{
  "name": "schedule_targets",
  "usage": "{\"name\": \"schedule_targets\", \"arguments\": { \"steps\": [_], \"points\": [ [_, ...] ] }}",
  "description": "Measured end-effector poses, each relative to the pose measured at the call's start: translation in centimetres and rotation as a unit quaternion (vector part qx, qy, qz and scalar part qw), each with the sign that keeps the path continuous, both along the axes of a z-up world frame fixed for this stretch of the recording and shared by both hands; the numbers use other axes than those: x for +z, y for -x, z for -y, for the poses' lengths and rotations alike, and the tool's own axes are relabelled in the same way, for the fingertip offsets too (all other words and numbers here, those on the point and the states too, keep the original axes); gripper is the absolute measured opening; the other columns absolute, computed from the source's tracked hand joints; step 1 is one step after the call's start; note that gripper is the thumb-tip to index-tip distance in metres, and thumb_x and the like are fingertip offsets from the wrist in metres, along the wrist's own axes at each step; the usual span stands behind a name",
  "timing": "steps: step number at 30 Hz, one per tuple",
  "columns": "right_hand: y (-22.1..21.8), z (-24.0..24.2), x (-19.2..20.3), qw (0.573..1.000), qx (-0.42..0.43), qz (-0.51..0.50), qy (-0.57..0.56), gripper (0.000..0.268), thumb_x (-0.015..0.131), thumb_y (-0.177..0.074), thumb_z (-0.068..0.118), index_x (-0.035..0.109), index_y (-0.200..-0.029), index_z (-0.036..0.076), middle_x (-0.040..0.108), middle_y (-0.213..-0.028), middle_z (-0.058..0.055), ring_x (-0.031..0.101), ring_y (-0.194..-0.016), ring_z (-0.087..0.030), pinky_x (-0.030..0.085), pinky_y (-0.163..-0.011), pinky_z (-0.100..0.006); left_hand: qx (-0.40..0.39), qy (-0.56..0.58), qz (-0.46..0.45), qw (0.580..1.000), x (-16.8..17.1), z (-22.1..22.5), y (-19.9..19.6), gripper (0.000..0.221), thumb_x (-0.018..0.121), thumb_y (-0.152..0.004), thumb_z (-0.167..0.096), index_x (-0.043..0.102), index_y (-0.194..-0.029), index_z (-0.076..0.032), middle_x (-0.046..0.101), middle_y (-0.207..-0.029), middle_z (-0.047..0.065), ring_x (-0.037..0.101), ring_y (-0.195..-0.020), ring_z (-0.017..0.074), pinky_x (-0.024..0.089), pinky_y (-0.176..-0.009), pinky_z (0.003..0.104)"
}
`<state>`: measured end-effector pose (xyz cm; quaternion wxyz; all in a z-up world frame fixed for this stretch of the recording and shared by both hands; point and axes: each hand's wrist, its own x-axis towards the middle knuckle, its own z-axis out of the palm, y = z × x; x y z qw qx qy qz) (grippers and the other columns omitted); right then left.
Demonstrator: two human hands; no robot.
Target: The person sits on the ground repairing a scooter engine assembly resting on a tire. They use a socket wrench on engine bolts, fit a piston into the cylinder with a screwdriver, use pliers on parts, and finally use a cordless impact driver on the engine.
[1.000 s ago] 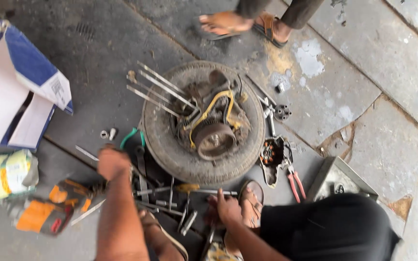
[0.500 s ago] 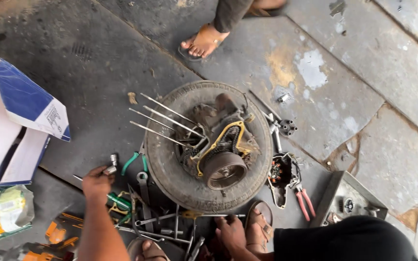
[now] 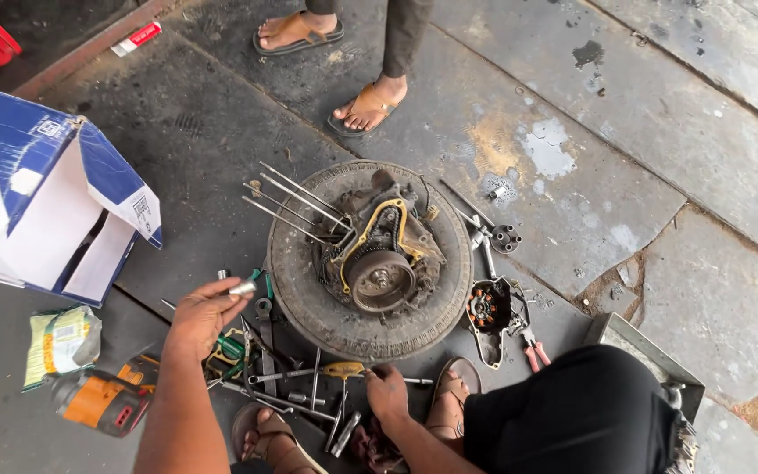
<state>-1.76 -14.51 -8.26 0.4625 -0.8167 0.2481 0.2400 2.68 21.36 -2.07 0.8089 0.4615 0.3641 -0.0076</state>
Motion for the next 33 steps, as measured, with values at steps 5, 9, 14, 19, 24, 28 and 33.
{"name": "schedule_targets", "arguments": {
  "steps": [5,9,14,19,24,28,33],
  "points": [
    [-0.1,-2.1,1.3,0.99,0.089,0.029,-0.103,0.045,0.06,-0.102,0.04,0.061,-0.129,0.003,0.071,-0.106,-0.008,0.062,-0.095,-0.024,0.051,-0.088,-0.034,-0.323,-0.112,-0.14,0.929,-3.6,5.6,2.5,0.028,0.062,-0.094,-0.007,0.074,-0.117,0.004,0.08,-0.089,0.022,0.078,-0.071,0.0266,0.064,-0.063,0.036],
    [0.3,-3.4,1.5,0.966,0.108,-0.041,-0.23,0.042,0.051,-0.101,0.044,0.063,-0.128,0.014,0.061,-0.089,-0.003,0.061,-0.077,-0.019,0.047,-0.068,-0.034,-0.373,-0.06,-0.12,0.918,-9.4,13.5,6.7,0.026,0.068,-0.097,-0.019,0.076,-0.108,0.003,0.08,-0.087,0.016,0.076,-0.065,0.0233,0.062,-0.057,0.034],
    [0.5,-1.6,-2.3,0.954,0.212,-0.143,-0.157,0.025,0.058,-0.099,0.023,0.074,-0.105,0.005,0.06,-0.075,-0.004,0.047,-0.056,-0.017,0.035,-0.043,-0.032,0.007,-0.146,-0.272,0.951,-13.5,15.6,10.6,0.013,0.073,-0.091,-0.018,0.077,-0.093,-0.006,0.08,-0.078,0.01,0.07,-0.061,0.0175,0.056,-0.052,0.033],
    [1.8,0.7,-2.1,0.964,0.032,-0.224,-0.142,0.023,0.063,-0.1,0.027,0.064,-0.101,0.004,0.056,-0.072,-0.005,0.053,-0.057,-0.019,0.037,-0.045,-0.035,0.36,-0.485,-0.183,0.776,-14.3,2.4,14.1,0.06,0.096,-0.077,-0.013,0.06,-0.122,0.007,0.069,-0.118,0.023,0.068,-0.1,0.0331,0.056,-0.087,0.046],
    [-0.3,-0.8,12.3,0.972,0.184,-0.14,-0.028,0.038,0.077,-0.094,0.04,0.069,-0.101,0.003,0.062,-0.077,-0.007,0.054,-0.062,-0.016,0.045,-0.054,-0.034,0.512,-0.32,-0.078,0.793,-23.6,-3.0,12.9,0.071,0.1,-0.076,-0.022,0.056,-0.128,0.0,0.069,-0.129,0.012,0.071,-0.111,0.0244,0.058,-0.098,0.04],
    [-3.1,2.1,19.5,0.896,0.441,0.028,-0.043,0.043,0.07,-0.097,0.042,0.071,-0.098,-0.001,0.072,-0.083,-0.011,0.068,-0.077,-0.017,0.055,-0.071,-0.035,0.37,-0.271,-0.322,0.828,-25.6,-5.3,16.4,0.05,0.074,-0.105,-0.049,0.071,-0.118,-0.001,0.076,-0.119,0.015,0.071,-0.096,0.0247,0.06,-0.086,0.044],
    [-6.8,3.8,21.8,0.911,0.395,-0.028,0.115,0.046,0.064,-0.099,0.05,0.068,-0.095,0.005,0.067,-0.075,-0.008,0.064,-0.067,-0.016,0.05,-0.063,-0.035,0.523,-0.15,-0.357,0.759,-13.6,-0.5,6.9,0.029,0.072,-0.091,-0.03,0.071,-0.097,-0.001,0.08,-0.099,0.012,0.075,-0.072,0.0207,0.062,-0.061,0.043]
  ]
}}
